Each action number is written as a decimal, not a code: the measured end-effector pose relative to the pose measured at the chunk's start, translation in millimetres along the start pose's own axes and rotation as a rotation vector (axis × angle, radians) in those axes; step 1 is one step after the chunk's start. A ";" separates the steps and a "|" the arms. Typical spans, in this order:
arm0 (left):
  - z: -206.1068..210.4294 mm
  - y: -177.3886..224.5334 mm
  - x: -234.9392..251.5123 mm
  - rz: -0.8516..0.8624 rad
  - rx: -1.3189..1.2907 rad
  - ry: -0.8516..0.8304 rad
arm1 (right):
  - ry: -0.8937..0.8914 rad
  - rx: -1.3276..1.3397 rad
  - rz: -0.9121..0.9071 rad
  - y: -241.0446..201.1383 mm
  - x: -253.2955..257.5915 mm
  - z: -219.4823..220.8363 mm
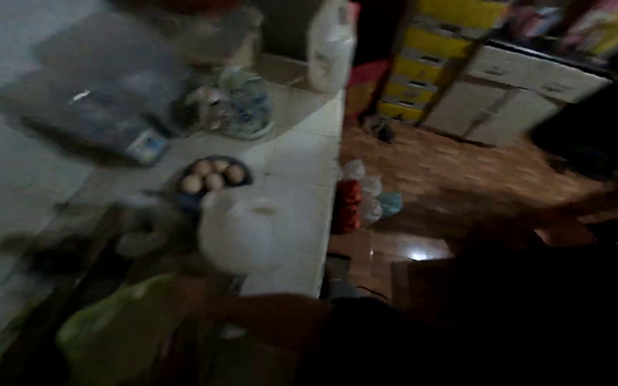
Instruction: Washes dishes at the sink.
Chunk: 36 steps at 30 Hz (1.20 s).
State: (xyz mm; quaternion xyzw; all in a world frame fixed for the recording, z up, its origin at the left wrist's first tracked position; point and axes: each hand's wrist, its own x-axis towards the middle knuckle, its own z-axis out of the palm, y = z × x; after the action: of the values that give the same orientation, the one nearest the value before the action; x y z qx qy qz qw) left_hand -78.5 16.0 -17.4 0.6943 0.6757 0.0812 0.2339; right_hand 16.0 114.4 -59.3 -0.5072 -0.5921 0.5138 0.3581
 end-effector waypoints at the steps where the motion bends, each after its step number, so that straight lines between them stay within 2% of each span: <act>1: -3.6 -5.2 3.3 -0.025 0.065 -0.044 | -0.058 0.015 0.005 4.0 3.4 1.3; 5: -5.8 9.5 9.1 -0.441 -0.058 -0.049 | -0.169 -0.019 0.274 -46.5 7.8 2.9; 6: -2.7 16.4 9.9 -0.469 -0.129 -0.026 | -0.166 -0.040 0.320 -52.9 8.2 5.2; 9: -0.8 18.1 12.3 -0.381 -0.308 0.045 | -0.183 -0.135 0.471 -48.7 17.2 17.6; 11: -12.6 7.5 15.9 -0.338 -0.394 -0.001 | -0.160 -0.153 0.466 -44.6 18.2 17.4; 13: -32.6 -6.4 12.8 -0.385 -0.479 -0.058 | -0.263 -0.286 0.472 -45.6 19.7 11.8; 15: -49.0 -21.6 7.9 -0.473 -0.521 0.033 | -0.355 -0.409 0.502 -52.3 26.8 7.4; 16: -51.3 -32.4 7.5 -0.514 -0.512 0.102 | -0.344 -0.410 0.489 -47.9 29.6 7.5; 18: -38.1 -52.3 8.5 -0.523 -0.421 0.155 | -0.283 -0.261 0.435 -44.7 21.7 7.9; 20: -21.7 -42.9 11.8 -0.525 -0.292 0.030 | -0.223 -0.092 0.411 -47.9 13.2 12.0; 22: -15.3 -27.4 13.3 -0.444 -0.384 -0.025 | -0.189 -0.019 0.379 -42.7 16.2 16.1; 24: -17.4 -33.6 8.8 -0.386 -0.480 -0.078 | -0.215 -0.096 0.329 -41.9 11.9 13.1; 28: -13.5 -41.6 -2.2 -0.425 -0.457 -0.013 | -0.222 -0.272 0.273 -52.3 -5.7 20.7; 31: -9.7 -31.8 4.1 -0.552 -0.438 0.068 | -0.353 -0.459 0.190 -49.2 -2.3 19.3; 33: -13.2 -26.2 8.4 -0.622 -0.559 0.174 | -0.336 -0.279 0.207 -41.7 -0.6 17.6; 36: -25.8 -20.4 22.0 -0.692 -0.694 0.287 | -0.186 0.160 0.332 -31.9 -6.3 31.2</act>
State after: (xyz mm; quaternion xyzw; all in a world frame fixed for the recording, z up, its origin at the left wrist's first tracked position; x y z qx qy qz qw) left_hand -106.4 42.6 -8.0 0.2930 0.8247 0.3132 0.3686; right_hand -19.4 102.0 -34.4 -0.5182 -0.4881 0.6558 0.2512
